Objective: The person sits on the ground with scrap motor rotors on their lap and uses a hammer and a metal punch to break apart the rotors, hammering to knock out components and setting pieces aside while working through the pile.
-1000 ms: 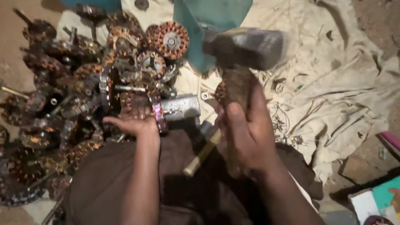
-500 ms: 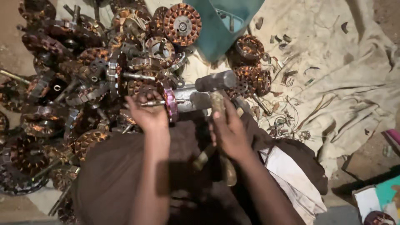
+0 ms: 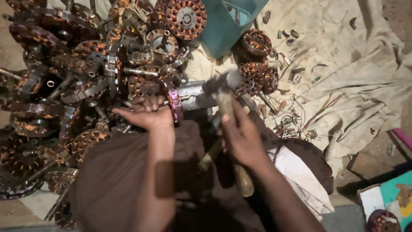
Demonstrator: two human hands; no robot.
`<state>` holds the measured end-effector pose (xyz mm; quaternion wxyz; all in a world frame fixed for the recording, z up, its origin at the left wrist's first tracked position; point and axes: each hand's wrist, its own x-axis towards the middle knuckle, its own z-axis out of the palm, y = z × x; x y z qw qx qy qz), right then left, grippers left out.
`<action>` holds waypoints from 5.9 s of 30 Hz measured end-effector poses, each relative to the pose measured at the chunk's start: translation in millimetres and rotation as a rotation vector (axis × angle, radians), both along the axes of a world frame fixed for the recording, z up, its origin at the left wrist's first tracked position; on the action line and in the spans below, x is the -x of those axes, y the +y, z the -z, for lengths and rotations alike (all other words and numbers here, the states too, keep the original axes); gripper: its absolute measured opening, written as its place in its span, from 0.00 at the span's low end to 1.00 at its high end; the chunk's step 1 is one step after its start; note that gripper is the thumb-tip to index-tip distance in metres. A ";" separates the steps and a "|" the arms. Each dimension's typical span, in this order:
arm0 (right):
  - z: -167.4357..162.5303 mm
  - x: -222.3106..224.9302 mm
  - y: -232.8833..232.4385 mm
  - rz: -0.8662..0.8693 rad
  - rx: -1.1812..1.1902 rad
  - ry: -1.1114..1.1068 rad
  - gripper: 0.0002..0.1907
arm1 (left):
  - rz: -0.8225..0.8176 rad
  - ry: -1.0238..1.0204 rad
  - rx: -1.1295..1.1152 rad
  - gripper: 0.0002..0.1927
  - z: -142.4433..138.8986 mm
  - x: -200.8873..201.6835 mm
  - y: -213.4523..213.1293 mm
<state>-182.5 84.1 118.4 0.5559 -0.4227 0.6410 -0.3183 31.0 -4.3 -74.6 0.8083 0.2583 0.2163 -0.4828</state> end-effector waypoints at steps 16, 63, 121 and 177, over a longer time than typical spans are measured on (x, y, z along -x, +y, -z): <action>-25.9 7.6 -11.2 -0.204 0.184 0.153 0.32 | -0.068 0.024 0.019 0.41 -2.0 6.0 -1.1; 155.4 87.0 17.2 0.241 -0.354 -0.588 0.10 | 0.594 -0.700 -0.198 0.26 -40.7 10.1 67.4; 103.9 28.4 26.0 -0.109 0.251 -0.261 0.23 | 0.921 -0.333 0.234 0.29 -75.9 41.1 94.8; 90.6 52.3 11.5 -0.494 0.869 0.434 0.13 | 1.087 -0.198 0.348 0.31 -67.4 40.9 98.4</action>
